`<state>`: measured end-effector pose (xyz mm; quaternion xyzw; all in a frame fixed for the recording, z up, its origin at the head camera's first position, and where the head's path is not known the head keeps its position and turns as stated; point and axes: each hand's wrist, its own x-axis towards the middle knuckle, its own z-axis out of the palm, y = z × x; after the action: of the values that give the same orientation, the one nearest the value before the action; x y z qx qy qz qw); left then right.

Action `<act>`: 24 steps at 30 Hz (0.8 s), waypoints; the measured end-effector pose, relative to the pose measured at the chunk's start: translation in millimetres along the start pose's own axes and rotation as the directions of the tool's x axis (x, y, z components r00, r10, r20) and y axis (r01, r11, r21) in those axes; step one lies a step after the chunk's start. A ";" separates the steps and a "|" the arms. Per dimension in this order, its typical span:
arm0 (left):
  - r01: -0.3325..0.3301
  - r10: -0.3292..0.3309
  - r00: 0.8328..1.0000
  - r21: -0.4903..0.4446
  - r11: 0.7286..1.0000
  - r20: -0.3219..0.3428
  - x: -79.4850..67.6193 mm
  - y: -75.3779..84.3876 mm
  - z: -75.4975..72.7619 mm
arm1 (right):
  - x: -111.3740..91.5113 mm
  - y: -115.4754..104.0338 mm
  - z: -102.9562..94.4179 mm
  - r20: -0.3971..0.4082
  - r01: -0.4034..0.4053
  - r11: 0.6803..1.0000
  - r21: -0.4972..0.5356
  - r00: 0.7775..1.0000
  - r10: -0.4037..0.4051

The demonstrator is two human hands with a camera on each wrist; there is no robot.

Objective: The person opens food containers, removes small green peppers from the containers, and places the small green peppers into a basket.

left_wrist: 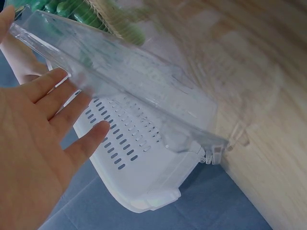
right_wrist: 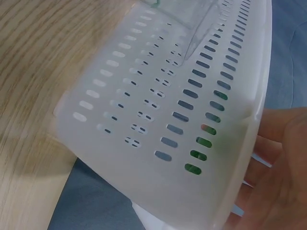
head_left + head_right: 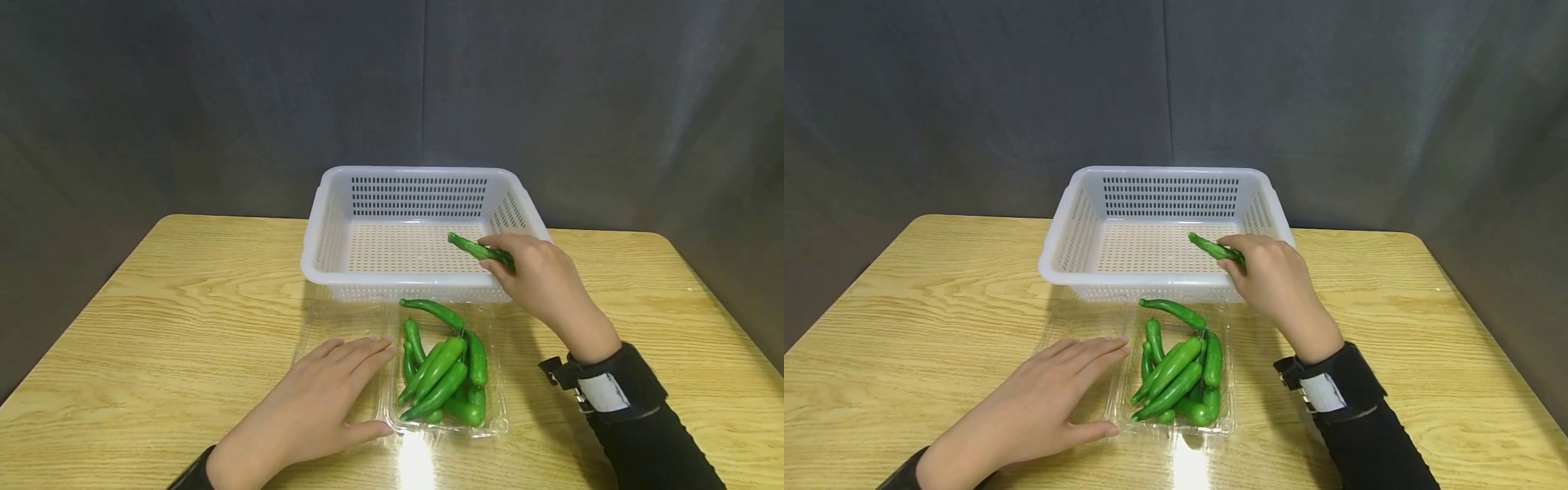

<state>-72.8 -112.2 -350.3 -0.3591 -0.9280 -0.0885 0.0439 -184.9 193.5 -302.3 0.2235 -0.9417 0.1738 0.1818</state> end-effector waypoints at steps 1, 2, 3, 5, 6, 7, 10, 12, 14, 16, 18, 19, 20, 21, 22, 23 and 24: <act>-0.001 0.001 1.000 -0.002 1.000 -0.001 0.1 0.0 0.0 | 0.0 0.3 0.0 0.007 -0.005 1.000 -0.003 1.000 0.005; -0.001 0.001 1.000 -0.004 1.000 -0.001 0.2 0.0 0.1 | 0.0 0.5 0.1 0.014 -0.008 1.000 -0.006 1.000 0.009; -0.002 0.002 1.000 -0.005 1.000 -0.002 0.3 0.0 0.1 | 0.0 0.8 0.2 0.021 -0.011 1.000 -0.008 1.000 0.011; -0.002 0.002 1.000 -0.005 1.000 -0.002 0.4 0.0 0.2 | 0.1 1.2 0.4 0.035 -0.016 1.000 -0.009 0.999 0.016; -0.002 0.002 1.000 -0.005 1.000 -0.002 0.5 0.0 0.1 | 0.1 1.4 0.5 0.043 -0.019 1.000 -0.008 0.999 0.019; -0.002 0.002 1.000 -0.005 1.000 -0.003 0.5 0.0 0.1 | 0.3 1.7 0.7 0.050 -0.020 1.000 -0.006 0.999 0.021; 0.000 0.000 1.000 -0.004 1.000 -0.002 0.6 0.2 0.0 | 0.5 2.6 1.0 0.075 -0.029 1.000 -0.001 0.997 0.029; 0.001 -0.001 1.000 -0.005 1.000 -0.002 0.8 0.2 -0.1 | 0.5 3.2 0.8 0.094 -0.043 0.999 0.003 0.995 0.042; 0.001 -0.001 1.000 -0.004 1.000 -0.001 0.9 0.2 -0.1 | 0.4 3.8 0.3 0.114 -0.055 0.998 0.007 0.992 0.054; 0.001 -0.001 1.000 -0.003 1.000 -0.001 1.0 0.1 -0.1 | 0.4 4.3 -0.2 0.133 -0.066 0.998 0.015 0.989 0.064; 0.001 -0.001 1.000 0.001 1.000 -0.001 1.0 0.0 -0.2 | 0.6 4.4 -0.6 0.148 -0.074 0.997 0.022 0.986 0.070; 0.001 -0.001 1.000 0.002 1.000 -0.001 1.0 0.0 -0.2 | 0.7 4.4 -0.6 0.152 -0.075 0.997 0.025 0.986 0.070; 0.000 0.000 1.000 0.003 1.000 -0.001 1.0 0.0 -0.2 | 0.9 4.5 -0.5 0.154 -0.075 0.997 0.028 0.986 0.070; 0.000 0.000 1.000 0.006 1.000 0.000 0.9 0.0 -0.3 | 1.0 4.4 -0.3 0.155 -0.076 0.997 0.029 0.985 0.070; 0.000 0.000 1.000 0.007 1.000 0.000 0.9 0.0 -0.3 | 1.0 4.4 -0.2 0.157 -0.077 0.997 0.030 0.985 0.071; 0.000 0.000 1.000 0.007 1.000 0.001 0.8 0.1 -0.4 | 1.0 4.4 0.0 0.158 -0.077 0.997 0.030 0.985 0.071; 0.000 0.000 1.000 0.007 1.000 0.002 0.7 0.1 -0.4 | 1.0 4.4 0.3 0.160 -0.077 0.997 0.030 0.985 0.071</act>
<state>-73.2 -111.7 -349.8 -0.3589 -0.9285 -0.0848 0.0440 -187.9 196.7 -303.2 0.2048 -0.9575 0.1791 0.0958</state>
